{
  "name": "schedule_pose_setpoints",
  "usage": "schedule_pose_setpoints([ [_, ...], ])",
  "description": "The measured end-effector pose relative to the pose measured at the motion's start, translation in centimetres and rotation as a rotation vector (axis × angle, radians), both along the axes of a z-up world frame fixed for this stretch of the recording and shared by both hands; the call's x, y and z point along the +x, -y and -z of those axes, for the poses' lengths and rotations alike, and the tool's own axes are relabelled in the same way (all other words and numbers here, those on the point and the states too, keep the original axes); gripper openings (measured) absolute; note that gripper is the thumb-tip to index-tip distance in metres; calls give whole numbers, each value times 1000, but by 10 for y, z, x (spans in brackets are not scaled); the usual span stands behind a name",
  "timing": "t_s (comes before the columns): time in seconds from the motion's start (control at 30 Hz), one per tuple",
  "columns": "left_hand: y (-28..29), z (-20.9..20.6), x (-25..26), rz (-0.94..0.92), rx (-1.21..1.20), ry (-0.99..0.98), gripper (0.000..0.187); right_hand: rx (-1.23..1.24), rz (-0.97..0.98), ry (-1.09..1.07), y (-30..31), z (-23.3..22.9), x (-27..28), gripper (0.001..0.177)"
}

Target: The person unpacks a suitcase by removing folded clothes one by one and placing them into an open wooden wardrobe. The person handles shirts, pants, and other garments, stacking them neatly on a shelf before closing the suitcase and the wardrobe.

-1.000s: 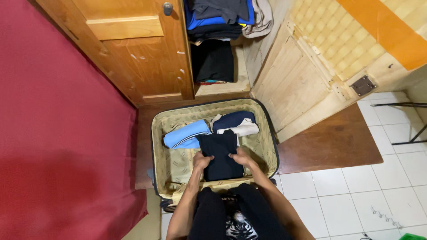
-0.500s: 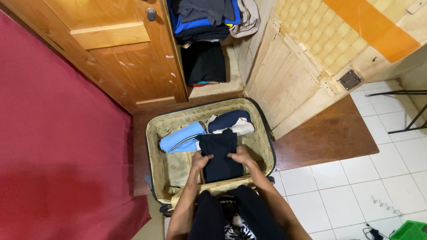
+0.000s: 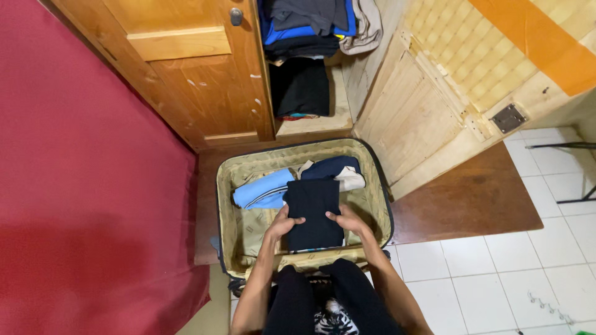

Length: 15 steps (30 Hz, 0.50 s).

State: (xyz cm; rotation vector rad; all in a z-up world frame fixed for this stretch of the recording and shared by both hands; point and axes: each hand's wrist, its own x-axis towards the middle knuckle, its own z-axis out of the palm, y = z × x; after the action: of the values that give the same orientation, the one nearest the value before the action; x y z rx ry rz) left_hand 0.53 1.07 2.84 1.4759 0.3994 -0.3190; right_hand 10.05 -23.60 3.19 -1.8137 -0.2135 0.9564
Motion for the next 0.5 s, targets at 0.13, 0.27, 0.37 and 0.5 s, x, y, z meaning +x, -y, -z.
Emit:
schedule_pose_setpoints([
  [0.13,-11,-70,8,-19,-72,176,81,305,49,-27,11,-59,4,61],
  [0.27,-13,-134,26,-165,-321,220,84,479,166,-104,7,-124,16,66],
  [0.37,-5,-164,41,-83,-140,254,96,454,173,110,-12,-162,21,66],
  [0.5,-13,-208,68,-4,-65,491,101,604,222,176,-19,-221,39,74],
])
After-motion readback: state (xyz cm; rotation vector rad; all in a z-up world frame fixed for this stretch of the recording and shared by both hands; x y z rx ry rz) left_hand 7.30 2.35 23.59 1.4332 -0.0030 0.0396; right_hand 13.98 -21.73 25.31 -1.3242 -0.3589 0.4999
